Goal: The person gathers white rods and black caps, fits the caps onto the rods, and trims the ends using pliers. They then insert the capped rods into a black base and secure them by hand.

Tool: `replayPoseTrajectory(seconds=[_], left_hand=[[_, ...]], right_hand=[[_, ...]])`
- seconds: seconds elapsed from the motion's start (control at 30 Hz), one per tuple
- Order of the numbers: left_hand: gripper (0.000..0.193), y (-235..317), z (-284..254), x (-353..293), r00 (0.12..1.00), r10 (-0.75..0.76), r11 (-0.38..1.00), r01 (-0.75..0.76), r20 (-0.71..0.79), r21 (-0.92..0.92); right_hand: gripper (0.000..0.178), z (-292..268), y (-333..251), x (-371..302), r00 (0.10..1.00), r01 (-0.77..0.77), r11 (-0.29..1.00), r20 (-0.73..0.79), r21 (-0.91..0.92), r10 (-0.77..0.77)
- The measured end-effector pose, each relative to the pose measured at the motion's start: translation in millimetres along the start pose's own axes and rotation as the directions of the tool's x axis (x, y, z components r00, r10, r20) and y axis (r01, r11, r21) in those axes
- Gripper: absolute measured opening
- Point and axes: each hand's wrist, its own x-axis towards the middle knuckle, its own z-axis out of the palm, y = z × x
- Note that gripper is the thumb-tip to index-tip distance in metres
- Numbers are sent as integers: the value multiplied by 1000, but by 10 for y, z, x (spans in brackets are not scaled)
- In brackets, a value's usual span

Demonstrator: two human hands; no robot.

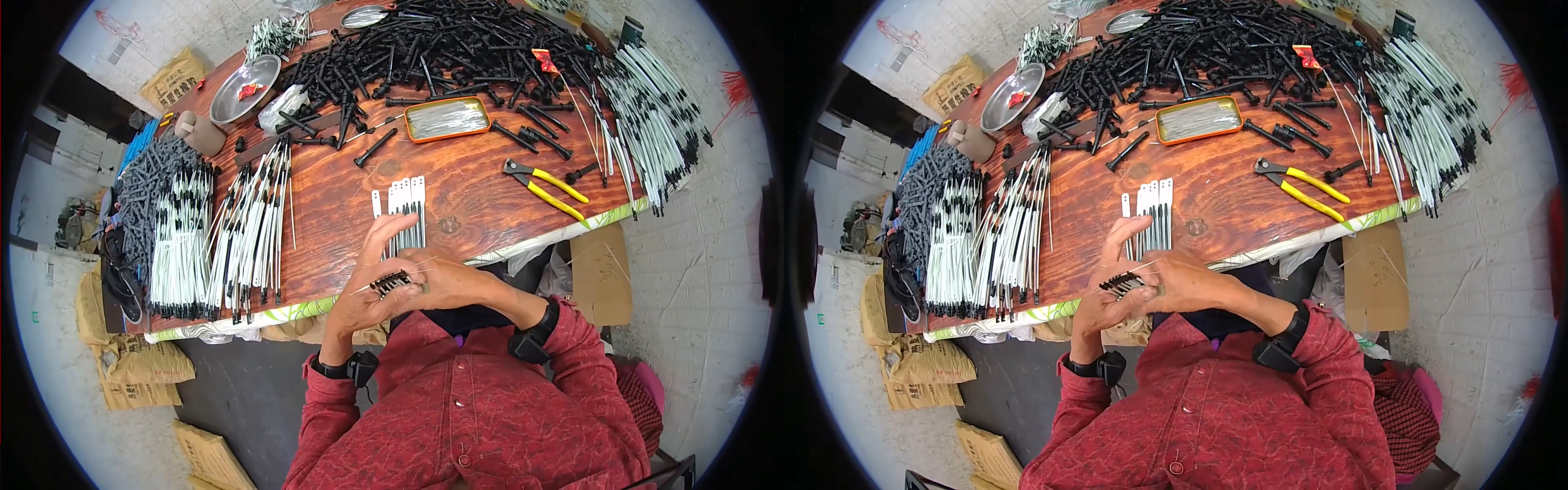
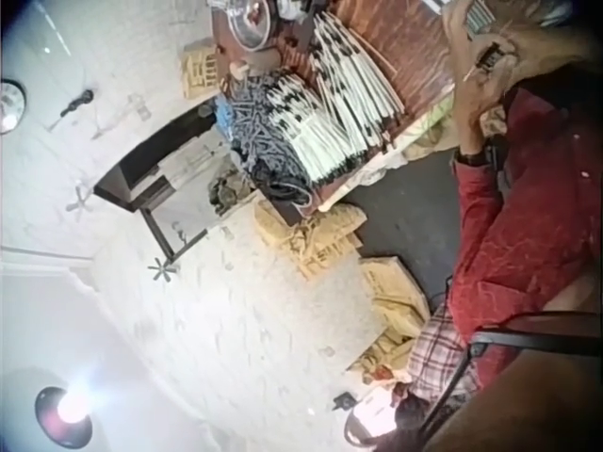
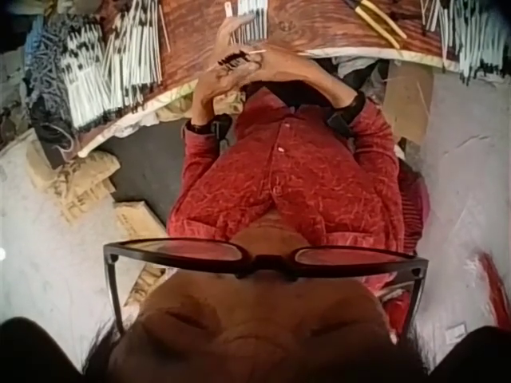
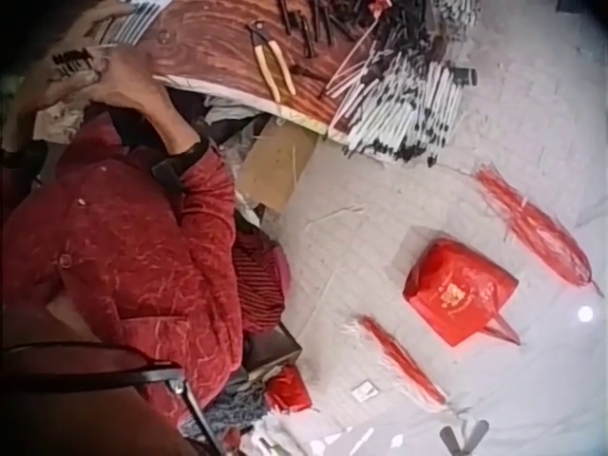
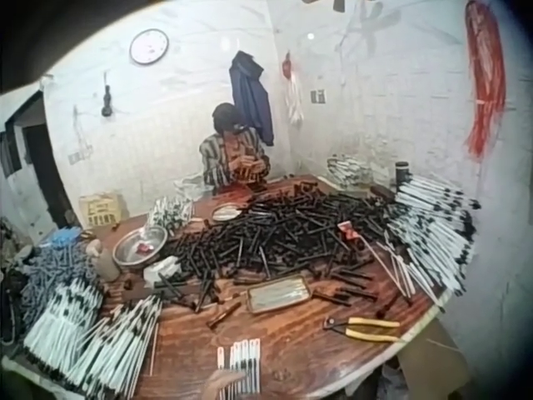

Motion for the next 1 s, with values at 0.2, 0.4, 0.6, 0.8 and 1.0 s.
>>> replayPoseTrajectory(seconds=[0.2,0.4,0.6,0.8,1.0], left_hand=[[21,-73,-3,30,997,-57,983,64,46,-170],[32,-95,70,31,990,-140,937,144,35,-318],[50,-140,68,-15,986,-148,955,162,74,-249],[111,-259,-32,-46,964,-152,982,173,218,-78],[155,-287,-23,-22,938,-214,951,264,274,-160]], right_hand=[[44,-7,78,51,1000,-20,1000,20,19,20],[45,-151,-87,40,986,164,982,-48,96,-160],[48,-117,60,63,975,220,975,-20,-18,-220],[42,-162,-5,60,980,200,980,2,-16,-200],[31,-220,-96,-13,985,124,990,113,67,-131]])
